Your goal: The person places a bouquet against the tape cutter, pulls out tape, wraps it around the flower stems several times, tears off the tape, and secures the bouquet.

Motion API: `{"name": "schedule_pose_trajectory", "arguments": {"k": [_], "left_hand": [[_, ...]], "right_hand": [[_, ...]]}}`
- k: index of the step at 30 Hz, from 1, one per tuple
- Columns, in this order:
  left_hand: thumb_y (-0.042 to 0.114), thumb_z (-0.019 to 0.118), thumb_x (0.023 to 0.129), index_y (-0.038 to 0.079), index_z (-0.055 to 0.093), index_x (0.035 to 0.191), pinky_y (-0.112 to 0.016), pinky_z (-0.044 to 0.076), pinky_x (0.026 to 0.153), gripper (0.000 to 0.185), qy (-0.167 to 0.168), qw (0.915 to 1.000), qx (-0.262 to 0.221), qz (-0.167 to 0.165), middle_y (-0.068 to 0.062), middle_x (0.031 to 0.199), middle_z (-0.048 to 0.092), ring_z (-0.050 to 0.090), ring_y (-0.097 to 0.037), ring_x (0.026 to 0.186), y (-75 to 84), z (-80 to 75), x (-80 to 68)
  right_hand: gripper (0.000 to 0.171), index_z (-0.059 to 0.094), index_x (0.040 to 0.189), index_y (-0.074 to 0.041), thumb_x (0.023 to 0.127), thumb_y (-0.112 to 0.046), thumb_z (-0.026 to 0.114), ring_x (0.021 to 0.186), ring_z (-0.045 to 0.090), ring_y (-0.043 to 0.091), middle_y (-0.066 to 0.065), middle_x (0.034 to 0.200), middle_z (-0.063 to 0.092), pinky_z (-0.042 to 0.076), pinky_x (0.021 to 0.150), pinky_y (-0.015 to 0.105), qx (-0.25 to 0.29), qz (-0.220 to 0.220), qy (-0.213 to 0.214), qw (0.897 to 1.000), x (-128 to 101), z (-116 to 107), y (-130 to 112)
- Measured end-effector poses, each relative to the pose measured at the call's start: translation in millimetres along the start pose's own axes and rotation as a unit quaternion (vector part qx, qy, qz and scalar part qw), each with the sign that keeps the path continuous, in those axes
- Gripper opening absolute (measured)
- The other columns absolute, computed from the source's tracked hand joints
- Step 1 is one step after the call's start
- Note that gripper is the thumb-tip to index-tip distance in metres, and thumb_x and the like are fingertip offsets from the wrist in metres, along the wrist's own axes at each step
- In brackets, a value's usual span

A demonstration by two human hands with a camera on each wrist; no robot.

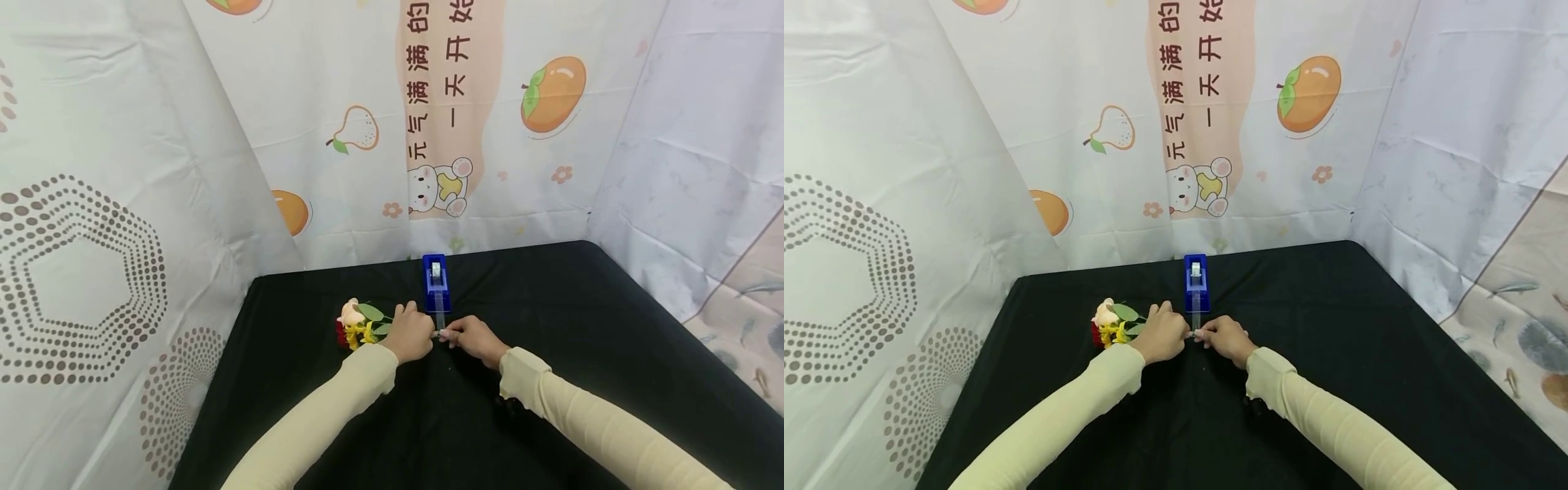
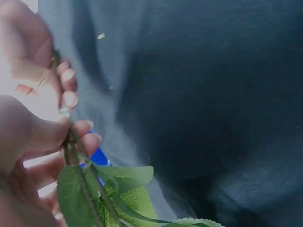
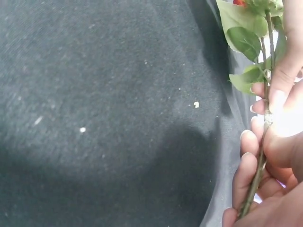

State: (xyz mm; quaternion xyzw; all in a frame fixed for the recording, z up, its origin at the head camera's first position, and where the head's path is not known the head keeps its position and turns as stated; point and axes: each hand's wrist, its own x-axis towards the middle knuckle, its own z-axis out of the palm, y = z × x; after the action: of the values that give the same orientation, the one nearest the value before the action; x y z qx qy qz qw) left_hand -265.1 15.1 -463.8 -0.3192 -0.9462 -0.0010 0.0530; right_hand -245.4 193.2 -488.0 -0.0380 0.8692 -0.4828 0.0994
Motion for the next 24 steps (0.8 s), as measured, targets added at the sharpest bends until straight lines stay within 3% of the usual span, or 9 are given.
{"name": "schedule_pose_trajectory", "arguments": {"k": [4, 12, 19, 24], "left_hand": [[0.026, 0.064, 0.1, 0.021, 0.067, 0.064, -0.038, 0.029, 0.076, 0.036, -0.042, 0.9966, -0.064, -0.03, 0.008, 0.067, 0.06, 0.045, -0.02, 0.08, -3.9, -4.3, 7.2], [0.027, 0.053, 0.107, 0.015, 0.061, 0.072, -0.037, 0.032, 0.079, 0.039, -0.132, 0.9835, -0.112, -0.053, 0.001, 0.075, 0.059, 0.048, -0.022, 0.081, -2.5, -20.2, 12.0], [0.028, 0.061, 0.104, 0.015, 0.073, 0.081, -0.037, 0.035, 0.079, 0.028, -0.109, 0.9866, -0.104, -0.064, 0.001, 0.082, 0.066, 0.048, -0.021, 0.083, -3.0, -20.1, 10.8], [0.028, 0.066, 0.102, 0.016, 0.081, 0.095, -0.039, 0.039, 0.082, 0.021, -0.089, 0.9881, -0.105, -0.07, 0.0, 0.093, 0.073, 0.05, -0.023, 0.087, -3.8, -17.6, 8.7]], "right_hand": [[0.021, 0.079, 0.098, -0.003, 0.102, -0.017, 0.065, 0.08, 0.061, 0.019, 0.006, 0.092, 0.074, 0.045, 0.071, 0.033, -0.004, -0.001, 0.003, 1.0, 0.7, -2.7, -1.6], [0.018, 0.082, 0.095, -0.013, 0.1, -0.022, 0.068, 0.078, 0.06, 0.017, 0.0, 0.084, 0.072, 0.047, 0.074, 0.035, -0.054, -0.01, 0.021, 0.998, 0.8, -5.8, 2.4], [0.016, 0.083, 0.1, -0.014, 0.098, -0.024, 0.071, 0.079, 0.063, 0.016, -0.001, 0.087, 0.075, 0.046, 0.08, 0.041, -0.062, -0.001, 0.037, 0.997, 3.0, -3.2, 2.9], [0.016, 0.083, 0.095, -0.014, 0.098, -0.025, 0.071, 0.077, 0.061, 0.017, -0.001, 0.082, 0.072, 0.046, 0.073, 0.036, -0.061, -0.004, 0.038, 0.997, 3.2, -1.4, 2.0]]}}
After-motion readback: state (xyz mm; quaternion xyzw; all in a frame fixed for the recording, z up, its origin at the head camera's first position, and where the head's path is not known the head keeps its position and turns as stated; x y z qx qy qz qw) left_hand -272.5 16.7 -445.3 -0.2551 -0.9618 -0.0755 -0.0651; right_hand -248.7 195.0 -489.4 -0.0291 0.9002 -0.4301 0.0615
